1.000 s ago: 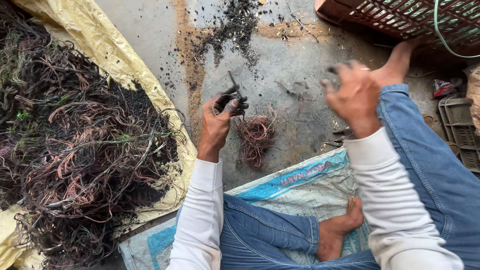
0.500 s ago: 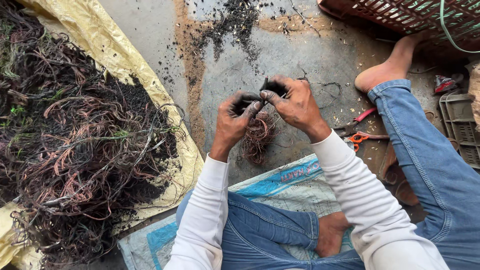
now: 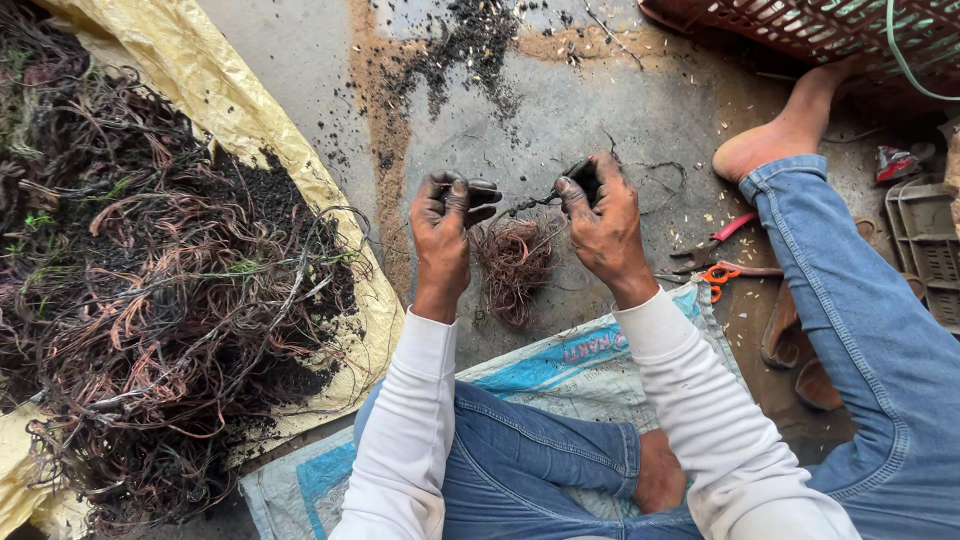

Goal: The person sits on the floor and strips insulation from tangled copper wires using scissors and pliers. They pull apart the wire bundles, cut the insulation, and separate the copper strands, placing the processed wires into a pile.

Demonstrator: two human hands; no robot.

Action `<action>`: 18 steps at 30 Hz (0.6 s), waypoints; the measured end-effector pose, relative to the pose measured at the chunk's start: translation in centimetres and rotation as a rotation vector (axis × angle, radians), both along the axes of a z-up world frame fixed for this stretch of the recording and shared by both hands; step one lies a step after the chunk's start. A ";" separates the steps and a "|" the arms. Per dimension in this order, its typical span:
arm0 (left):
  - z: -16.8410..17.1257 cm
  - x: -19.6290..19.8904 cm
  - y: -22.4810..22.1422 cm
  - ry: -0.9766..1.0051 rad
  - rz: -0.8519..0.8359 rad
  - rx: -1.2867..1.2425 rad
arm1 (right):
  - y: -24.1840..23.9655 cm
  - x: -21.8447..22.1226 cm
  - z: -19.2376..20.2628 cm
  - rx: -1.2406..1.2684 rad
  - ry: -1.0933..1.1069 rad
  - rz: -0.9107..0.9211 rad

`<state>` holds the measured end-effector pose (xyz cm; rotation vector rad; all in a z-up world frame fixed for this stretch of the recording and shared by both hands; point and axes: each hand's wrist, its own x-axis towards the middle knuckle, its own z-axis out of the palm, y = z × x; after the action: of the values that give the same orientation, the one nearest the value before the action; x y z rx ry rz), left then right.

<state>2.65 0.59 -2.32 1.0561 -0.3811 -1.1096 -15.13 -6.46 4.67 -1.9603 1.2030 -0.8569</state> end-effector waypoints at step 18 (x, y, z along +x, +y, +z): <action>1.0 -0.8 0.2 -0.394 -0.357 0.040 | -1.4 -1.0 -0.1 0.179 -0.334 0.136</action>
<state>1.85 0.81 -1.31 1.2765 -0.8918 -1.2234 -16.16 -7.81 4.59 -1.6563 0.9085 -0.9279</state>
